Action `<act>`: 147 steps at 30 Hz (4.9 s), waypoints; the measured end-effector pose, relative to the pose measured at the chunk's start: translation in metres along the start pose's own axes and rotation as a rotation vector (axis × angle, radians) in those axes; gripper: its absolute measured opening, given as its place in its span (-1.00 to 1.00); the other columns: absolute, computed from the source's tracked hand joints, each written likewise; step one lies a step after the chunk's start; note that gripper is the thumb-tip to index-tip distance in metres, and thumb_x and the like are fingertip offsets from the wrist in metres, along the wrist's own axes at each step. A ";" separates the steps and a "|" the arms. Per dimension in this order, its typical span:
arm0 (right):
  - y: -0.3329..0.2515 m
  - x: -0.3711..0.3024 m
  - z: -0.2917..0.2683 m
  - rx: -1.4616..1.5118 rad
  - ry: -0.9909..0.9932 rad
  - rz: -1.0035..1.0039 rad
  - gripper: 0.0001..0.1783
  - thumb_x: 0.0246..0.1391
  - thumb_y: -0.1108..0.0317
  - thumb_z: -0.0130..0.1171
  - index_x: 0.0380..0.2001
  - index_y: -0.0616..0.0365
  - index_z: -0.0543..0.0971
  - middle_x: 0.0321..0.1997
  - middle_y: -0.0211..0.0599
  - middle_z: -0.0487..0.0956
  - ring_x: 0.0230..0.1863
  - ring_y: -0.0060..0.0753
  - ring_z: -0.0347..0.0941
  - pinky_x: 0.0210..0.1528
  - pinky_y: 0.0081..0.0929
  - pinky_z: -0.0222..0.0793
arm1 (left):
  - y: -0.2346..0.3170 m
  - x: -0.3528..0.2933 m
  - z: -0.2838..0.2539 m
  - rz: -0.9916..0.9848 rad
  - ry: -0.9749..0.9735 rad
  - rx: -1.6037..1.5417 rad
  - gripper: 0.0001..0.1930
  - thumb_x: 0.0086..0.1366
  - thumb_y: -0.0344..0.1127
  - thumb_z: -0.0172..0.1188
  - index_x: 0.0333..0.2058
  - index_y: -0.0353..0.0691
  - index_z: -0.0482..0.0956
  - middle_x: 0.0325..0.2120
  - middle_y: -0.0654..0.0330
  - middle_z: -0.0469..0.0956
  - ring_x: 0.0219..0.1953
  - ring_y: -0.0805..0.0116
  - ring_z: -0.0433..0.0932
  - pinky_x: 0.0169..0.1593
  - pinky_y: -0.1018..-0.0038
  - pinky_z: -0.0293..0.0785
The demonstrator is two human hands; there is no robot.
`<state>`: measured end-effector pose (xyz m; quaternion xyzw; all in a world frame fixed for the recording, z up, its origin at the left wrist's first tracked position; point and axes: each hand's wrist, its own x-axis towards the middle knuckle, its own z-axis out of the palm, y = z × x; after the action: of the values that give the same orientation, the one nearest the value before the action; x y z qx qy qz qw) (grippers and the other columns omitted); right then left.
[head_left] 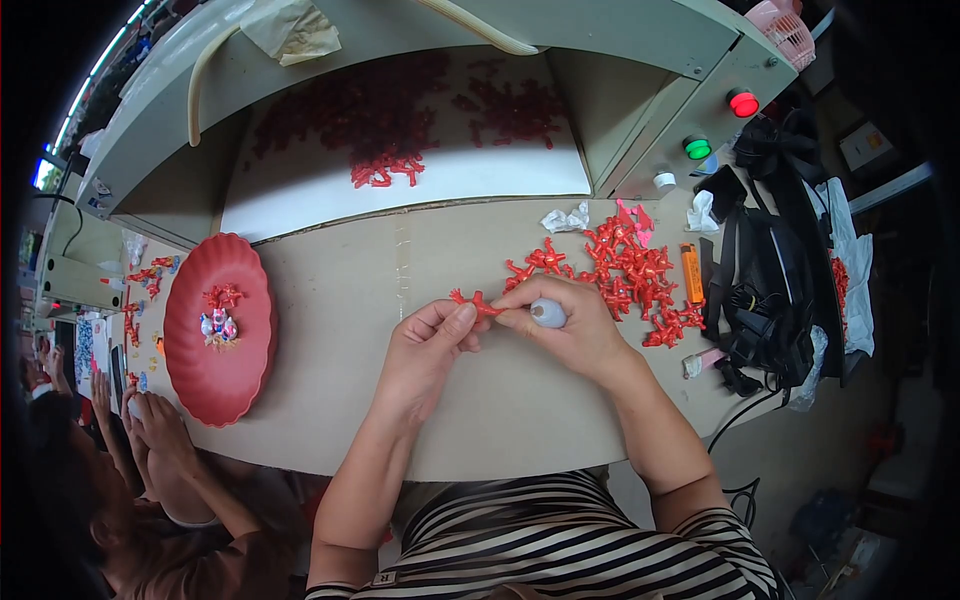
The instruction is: The person assembles small red plastic parts by hand, applying glue from a squeeze bottle to join them.
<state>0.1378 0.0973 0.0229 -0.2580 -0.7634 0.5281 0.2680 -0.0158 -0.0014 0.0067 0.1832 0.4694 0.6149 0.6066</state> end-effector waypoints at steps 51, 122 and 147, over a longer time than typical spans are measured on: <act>-0.012 -0.013 -0.057 0.415 0.681 -0.282 -0.53 0.05 0.06 0.05 -0.20 0.29 0.36 -0.41 -0.28 0.49 -0.66 -0.70 0.27 -0.61 -0.75 0.21 | 0.027 0.078 0.015 0.714 -0.004 1.152 -0.77 0.09 -0.38 0.17 -0.24 -0.28 0.53 -0.32 0.15 0.45 -0.35 0.39 0.43 -0.27 0.51 0.39; -0.004 -0.004 -0.037 -0.002 0.396 -0.318 -0.63 -0.18 0.46 0.28 -0.22 0.23 0.46 -0.40 -0.28 0.50 -0.41 -0.52 0.45 -0.37 -0.62 0.39 | 0.141 0.161 -0.061 1.072 0.169 1.953 -0.91 -0.04 -0.35 0.20 -0.51 -0.20 0.58 -0.53 0.11 0.50 -0.45 0.19 0.47 -0.27 0.37 0.38; -0.002 -0.004 -0.038 -0.067 0.426 -0.297 -0.60 -0.17 0.39 0.29 -0.20 0.17 0.45 -0.46 -0.33 0.52 -0.42 -0.49 0.46 -0.36 -0.62 0.37 | 0.138 0.172 -0.023 0.551 0.177 1.806 -0.75 0.10 -0.18 0.15 -0.30 -0.19 0.54 -0.39 0.11 0.53 -0.34 0.30 0.51 -0.23 0.46 0.42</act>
<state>0.1665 0.1196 0.0354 -0.2573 -0.7362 0.3911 0.4887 -0.1475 0.1726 0.0463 0.6404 0.7521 0.1523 0.0312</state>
